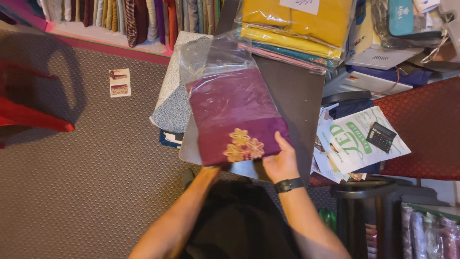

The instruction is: The person takes a folded purple garment from a shelf, removes it from a plastic bag, and unfolds it to show a floral print pattern. The person then refolds the purple garment, places it back inside the plastic bag, and sets it on a table.

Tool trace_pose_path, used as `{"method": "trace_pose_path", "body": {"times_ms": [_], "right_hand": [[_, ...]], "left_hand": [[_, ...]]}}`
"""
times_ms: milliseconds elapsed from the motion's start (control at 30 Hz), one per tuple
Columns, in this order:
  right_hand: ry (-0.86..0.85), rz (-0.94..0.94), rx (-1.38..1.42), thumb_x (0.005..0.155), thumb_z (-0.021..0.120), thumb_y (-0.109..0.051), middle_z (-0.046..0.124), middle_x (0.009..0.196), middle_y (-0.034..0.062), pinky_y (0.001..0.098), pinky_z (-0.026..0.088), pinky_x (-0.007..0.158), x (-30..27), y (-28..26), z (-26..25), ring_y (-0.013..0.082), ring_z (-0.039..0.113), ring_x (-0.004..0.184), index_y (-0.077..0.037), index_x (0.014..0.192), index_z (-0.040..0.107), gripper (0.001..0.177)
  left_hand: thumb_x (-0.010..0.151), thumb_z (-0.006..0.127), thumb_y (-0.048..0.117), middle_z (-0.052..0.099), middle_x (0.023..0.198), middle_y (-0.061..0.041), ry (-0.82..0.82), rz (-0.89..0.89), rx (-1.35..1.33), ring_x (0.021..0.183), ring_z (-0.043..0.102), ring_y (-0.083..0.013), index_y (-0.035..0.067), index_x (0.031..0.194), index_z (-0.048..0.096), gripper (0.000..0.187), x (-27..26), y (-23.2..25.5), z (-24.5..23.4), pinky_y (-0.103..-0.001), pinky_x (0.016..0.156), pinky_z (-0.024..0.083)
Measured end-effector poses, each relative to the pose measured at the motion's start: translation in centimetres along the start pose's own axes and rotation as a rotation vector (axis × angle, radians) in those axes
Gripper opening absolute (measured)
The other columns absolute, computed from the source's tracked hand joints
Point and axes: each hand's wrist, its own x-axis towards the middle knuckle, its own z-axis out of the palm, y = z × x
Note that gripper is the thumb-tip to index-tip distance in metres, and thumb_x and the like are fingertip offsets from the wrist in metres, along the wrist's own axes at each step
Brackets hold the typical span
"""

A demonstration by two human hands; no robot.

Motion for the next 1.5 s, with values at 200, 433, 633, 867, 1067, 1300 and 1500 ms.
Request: {"method": "trace_pose_path", "body": {"times_ms": [200, 433, 633, 867, 1067, 1300, 1500], "right_hand": [[-0.015, 0.067, 0.03, 0.088, 0.075, -0.012, 0.074, 0.116, 0.0102, 0.0448, 0.05, 0.107, 0.3, 1.6, -1.0, 0.0295, 0.069, 0.108, -0.007, 0.116, 0.069, 0.029], [-0.04, 0.116, 0.029, 0.088, 0.073, -0.012, 0.073, 0.119, 0.0097, 0.0453, 0.046, 0.112, 0.1, 2.0, -1.5, 0.0293, 0.067, 0.113, -0.007, 0.117, 0.068, 0.03], [-0.099, 0.145, 0.164, 0.088, 0.068, -0.03, 0.074, 0.114, 0.0085, 0.0513, 0.045, 0.11, -2.3, 1.7, 1.2, 0.0311, 0.066, 0.111, -0.011, 0.114, 0.071, 0.032], [-0.338, 0.016, 0.244, 0.083, 0.057, -0.073, 0.076, 0.094, 0.0095, 0.0474, 0.05, 0.1, -0.6, 0.7, 2.7, 0.0309, 0.071, 0.094, -0.014, 0.089, 0.074, 0.062], [-0.368, 0.059, 0.233, 0.082, 0.054, -0.078, 0.075, 0.098, 0.0134, 0.0514, 0.049, 0.101, 1.9, -0.5, 1.4, 0.0345, 0.07, 0.095, -0.01, 0.091, 0.072, 0.071], [-0.112, -0.008, 0.186, 0.077, 0.06, -0.076, 0.072, 0.116, 0.0125, 0.0532, 0.044, 0.109, -3.8, -1.5, 3.0, 0.034, 0.065, 0.109, -0.009, 0.115, 0.067, 0.077], [-0.007, -0.151, -0.096, 0.087, 0.073, -0.008, 0.072, 0.121, 0.0035, 0.0349, 0.05, 0.107, -3.0, 1.8, 0.9, 0.0198, 0.067, 0.111, -0.012, 0.125, 0.067, 0.039]], "left_hand": [[0.09, 0.061, 0.011, 0.071, 0.073, -0.005, 0.017, -0.028, 0.003, 0.075, 0.064, -0.0177, 0.011, 0.077, 0.079, 0.023, 0.7, -0.5, 3.0, -0.032, 0.078, 0.051], [0.09, 0.06, 0.012, 0.071, 0.076, -0.006, 0.045, -0.05, 0.044, 0.078, 0.065, -0.0194, 0.01, 0.079, 0.079, 0.022, 1.6, -1.0, 2.9, -0.033, 0.079, 0.051], [0.09, 0.06, 0.013, 0.072, 0.078, -0.008, 0.067, -0.073, 0.079, 0.08, 0.065, -0.0208, 0.01, 0.081, 0.079, 0.021, 1.6, -6.7, -0.9, -0.034, 0.08, 0.052], [0.09, 0.059, 0.014, 0.072, 0.08, -0.009, 0.106, -0.089, 0.112, 0.083, 0.066, -0.0225, 0.009, 0.083, 0.079, 0.021, 0.6, -6.8, -3.0, -0.036, 0.08, 0.053], [0.09, 0.059, 0.015, 0.073, 0.082, -0.01, 0.166, -0.099, 0.135, 0.085, 0.067, -0.024, 0.008, 0.085, 0.079, 0.022, 0.0, -6.0, -5.3, -0.037, 0.081, 0.053], [0.09, 0.058, 0.016, 0.073, 0.085, -0.011, 0.19, -0.123, 0.153, 0.088, 0.067, -0.0256, 0.008, 0.087, 0.079, 0.022, 0.3, -6.7, -5.0, -0.038, 0.082, 0.054], [0.09, 0.058, 0.017, 0.074, 0.087, -0.013, 0.186, -0.148, 0.168, 0.09, 0.068, -0.0271, 0.007, 0.089, 0.079, 0.023, 0.5, -6.9, -4.2, -0.039, 0.082, 0.055]]}}
